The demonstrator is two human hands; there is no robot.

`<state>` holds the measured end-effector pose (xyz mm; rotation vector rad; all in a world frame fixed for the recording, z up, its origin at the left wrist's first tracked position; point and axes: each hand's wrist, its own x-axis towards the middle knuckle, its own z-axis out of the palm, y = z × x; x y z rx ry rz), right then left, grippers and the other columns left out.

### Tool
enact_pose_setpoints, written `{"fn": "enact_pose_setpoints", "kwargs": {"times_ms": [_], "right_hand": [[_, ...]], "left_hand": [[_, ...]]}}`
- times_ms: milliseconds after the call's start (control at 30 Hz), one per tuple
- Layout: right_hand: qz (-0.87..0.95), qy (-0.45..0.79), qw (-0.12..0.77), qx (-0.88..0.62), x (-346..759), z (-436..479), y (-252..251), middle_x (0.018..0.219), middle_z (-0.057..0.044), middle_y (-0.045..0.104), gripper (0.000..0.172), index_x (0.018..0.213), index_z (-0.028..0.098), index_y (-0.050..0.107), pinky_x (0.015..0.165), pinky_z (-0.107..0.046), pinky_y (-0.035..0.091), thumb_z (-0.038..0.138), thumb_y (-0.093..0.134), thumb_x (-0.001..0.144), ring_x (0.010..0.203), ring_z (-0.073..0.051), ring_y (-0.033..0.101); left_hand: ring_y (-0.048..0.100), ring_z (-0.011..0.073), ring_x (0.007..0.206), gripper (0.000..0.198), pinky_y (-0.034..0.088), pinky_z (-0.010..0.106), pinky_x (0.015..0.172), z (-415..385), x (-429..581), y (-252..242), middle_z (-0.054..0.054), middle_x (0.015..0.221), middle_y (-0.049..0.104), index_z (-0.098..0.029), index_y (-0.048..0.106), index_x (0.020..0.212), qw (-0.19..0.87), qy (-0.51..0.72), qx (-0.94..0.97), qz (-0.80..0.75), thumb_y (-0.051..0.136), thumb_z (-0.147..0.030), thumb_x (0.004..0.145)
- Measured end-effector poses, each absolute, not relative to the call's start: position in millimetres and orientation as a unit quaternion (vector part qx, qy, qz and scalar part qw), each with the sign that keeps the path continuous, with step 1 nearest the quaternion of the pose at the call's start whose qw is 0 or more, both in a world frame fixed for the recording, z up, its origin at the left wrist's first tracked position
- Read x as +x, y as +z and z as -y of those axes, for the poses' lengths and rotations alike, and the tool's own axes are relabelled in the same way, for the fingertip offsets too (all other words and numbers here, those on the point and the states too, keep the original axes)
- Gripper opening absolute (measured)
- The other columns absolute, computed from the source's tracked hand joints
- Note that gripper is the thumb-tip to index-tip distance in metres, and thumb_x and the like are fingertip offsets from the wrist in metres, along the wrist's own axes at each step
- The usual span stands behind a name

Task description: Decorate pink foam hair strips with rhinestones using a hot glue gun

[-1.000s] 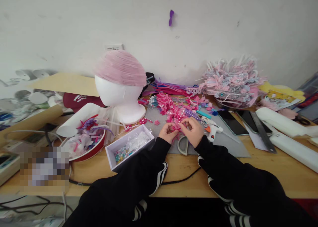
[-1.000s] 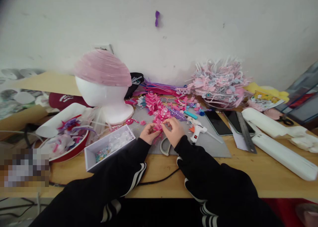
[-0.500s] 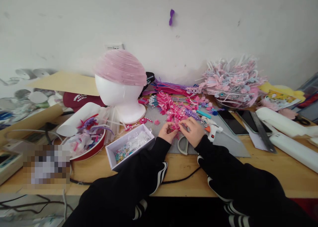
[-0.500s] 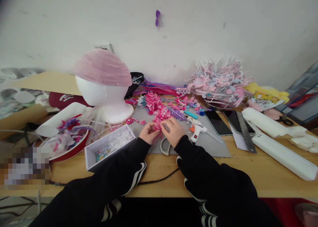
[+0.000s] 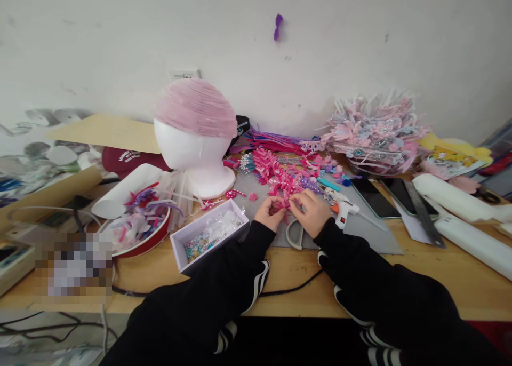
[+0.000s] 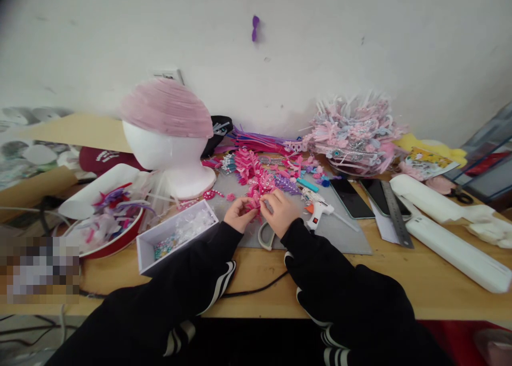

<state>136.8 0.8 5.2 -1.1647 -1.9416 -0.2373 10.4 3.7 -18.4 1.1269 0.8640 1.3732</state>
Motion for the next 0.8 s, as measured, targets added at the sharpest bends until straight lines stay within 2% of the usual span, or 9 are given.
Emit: {"fn": "enact_pose_setpoints", "kwargs": {"times_ms": [167, 267, 433, 600, 700, 800], "right_hand": [[0.766, -0.079, 0.437, -0.464, 136, 3, 8, 0.072, -0.003, 0.056, 0.011, 0.077, 0.02, 0.058, 0.06, -0.025, 0.042, 0.021, 0.047, 0.077, 0.063, -0.013, 0.053], [0.742, -0.036, 0.465, -0.481, 135, 4, 10, 0.07, -0.003, 0.055, 0.009, 0.075, 0.019, 0.056, 0.058, -0.025, 0.041, 0.023, 0.048, 0.076, 0.061, -0.013, 0.052], [0.667, 0.146, 0.516, -0.518, 132, -1, 5, 0.057, 0.001, 0.052, 0.017, 0.064, 0.019, 0.053, 0.05, -0.025, 0.041, 0.034, 0.053, 0.072, 0.053, -0.012, 0.048], [0.566, 0.364, 0.552, -0.493, 126, -7, -2, 0.065, -0.002, 0.059, 0.025, 0.073, 0.017, 0.055, 0.054, -0.027, 0.045, 0.037, 0.062, 0.06, 0.058, -0.014, 0.055], [0.557, 0.419, 0.529, -0.484, 124, -7, -4, 0.065, -0.001, 0.059, 0.026, 0.072, 0.017, 0.057, 0.055, -0.026, 0.045, 0.038, 0.062, 0.058, 0.059, -0.013, 0.054], [0.583, 0.403, 0.501, -0.497, 124, -6, -4, 0.06, 0.001, 0.057, 0.024, 0.065, 0.016, 0.058, 0.053, -0.025, 0.041, 0.039, 0.06, 0.06, 0.055, -0.011, 0.049]], "left_hand": [[0.043, 0.0026, 0.043, 0.026, 0.035, 0.016, 0.042, -4, 11, -19, -0.006, 0.057, 0.05, -0.015, 0.049, 0.074, 0.571, 0.576, 0.453, -0.369, 0.066, -0.02, 0.055], [0.046, 0.0046, 0.042, 0.032, 0.036, 0.017, 0.041, -6, 9, -19, -0.007, 0.054, 0.051, -0.015, 0.046, 0.075, 0.617, 0.571, 0.411, -0.351, 0.068, -0.023, 0.054], [0.05, 0.0072, 0.042, 0.038, 0.036, 0.018, 0.04, -10, 6, -21, -0.007, 0.051, 0.053, -0.016, 0.044, 0.073, 0.667, 0.573, 0.359, -0.312, 0.073, -0.027, 0.051], [0.053, 0.0053, 0.049, 0.038, 0.043, 0.018, 0.052, -12, 7, -23, -0.006, 0.053, 0.055, -0.015, 0.047, 0.068, 0.668, 0.584, 0.353, -0.295, 0.075, -0.028, 0.047], [0.051, 0.0036, 0.05, 0.039, 0.041, 0.017, 0.053, -11, 8, -25, -0.006, 0.055, 0.056, -0.014, 0.047, 0.067, 0.664, 0.579, 0.354, -0.313, 0.076, -0.028, 0.045], [0.05, 0.0033, 0.05, 0.038, 0.038, 0.016, 0.051, -11, 9, -27, -0.006, 0.055, 0.056, -0.014, 0.048, 0.067, 0.651, 0.568, 0.375, -0.337, 0.075, -0.028, 0.045]]}}
